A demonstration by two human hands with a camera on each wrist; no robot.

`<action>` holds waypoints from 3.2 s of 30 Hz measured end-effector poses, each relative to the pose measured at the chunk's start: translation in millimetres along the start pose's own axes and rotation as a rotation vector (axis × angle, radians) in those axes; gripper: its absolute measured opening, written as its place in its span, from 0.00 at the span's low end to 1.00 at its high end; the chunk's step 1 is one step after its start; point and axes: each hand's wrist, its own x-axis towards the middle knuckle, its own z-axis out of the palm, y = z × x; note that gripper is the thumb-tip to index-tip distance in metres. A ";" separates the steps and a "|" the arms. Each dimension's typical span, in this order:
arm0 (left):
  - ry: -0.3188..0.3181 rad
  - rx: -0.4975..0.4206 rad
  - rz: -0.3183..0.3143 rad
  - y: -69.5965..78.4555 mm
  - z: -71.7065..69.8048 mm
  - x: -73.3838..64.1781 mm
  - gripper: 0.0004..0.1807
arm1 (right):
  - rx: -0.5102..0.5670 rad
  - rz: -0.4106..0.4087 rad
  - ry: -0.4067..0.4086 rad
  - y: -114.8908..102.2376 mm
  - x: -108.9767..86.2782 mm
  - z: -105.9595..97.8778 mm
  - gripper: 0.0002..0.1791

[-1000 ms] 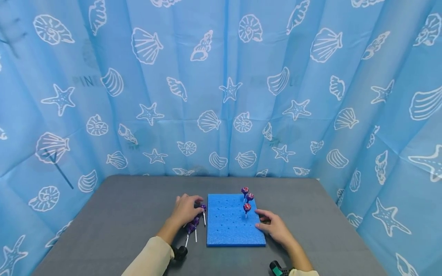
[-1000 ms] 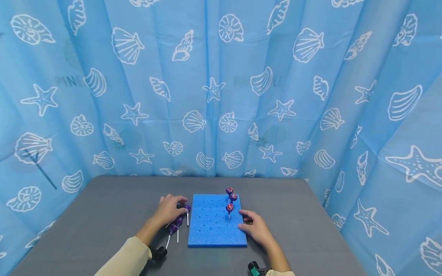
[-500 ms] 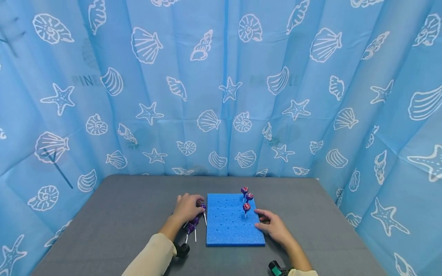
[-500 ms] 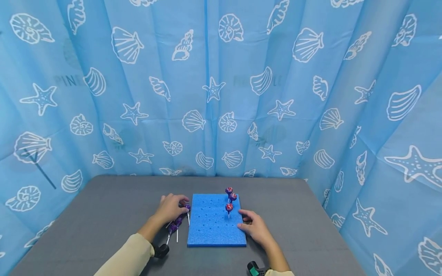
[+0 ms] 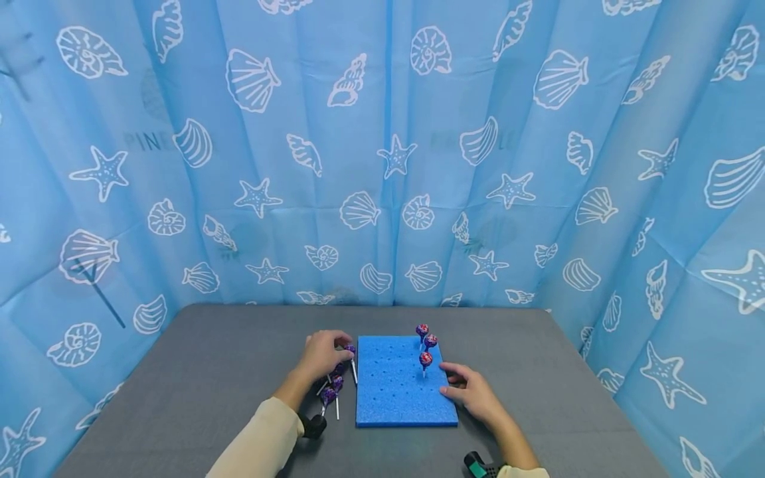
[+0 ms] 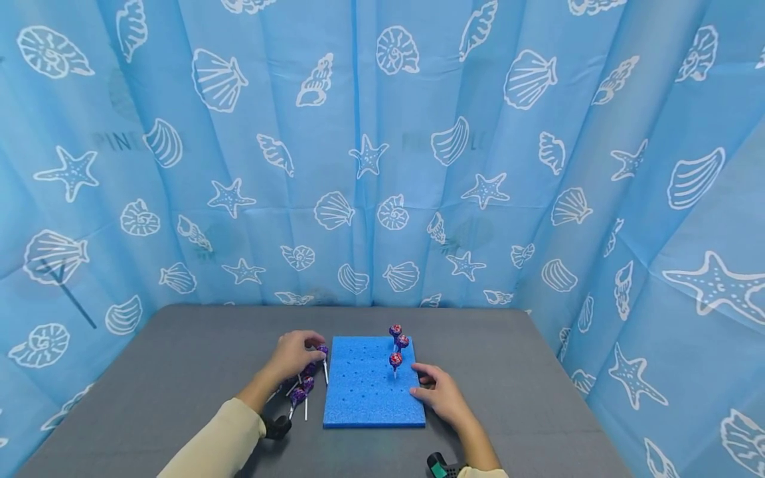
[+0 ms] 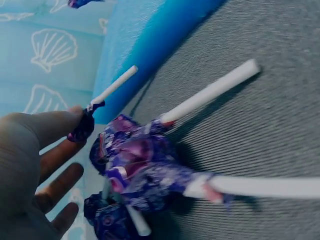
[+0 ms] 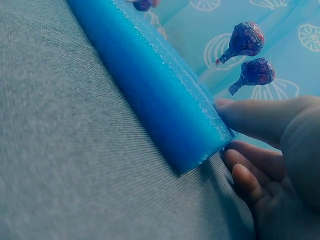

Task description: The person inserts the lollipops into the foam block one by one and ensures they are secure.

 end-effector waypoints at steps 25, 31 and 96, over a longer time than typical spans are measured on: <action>0.282 -0.483 -0.229 19.2 9.0 17.3 0.11 | 0.011 0.010 0.003 -1.2 -0.6 0.6 0.24; 0.327 -0.533 -0.262 25.3 15.7 17.2 0.12 | 0.002 0.011 0.009 -1.0 0.0 1.3 0.24; 0.184 -0.108 0.071 52.9 26.5 24.2 0.16 | 0.034 0.000 0.005 1.8 -0.4 0.7 0.24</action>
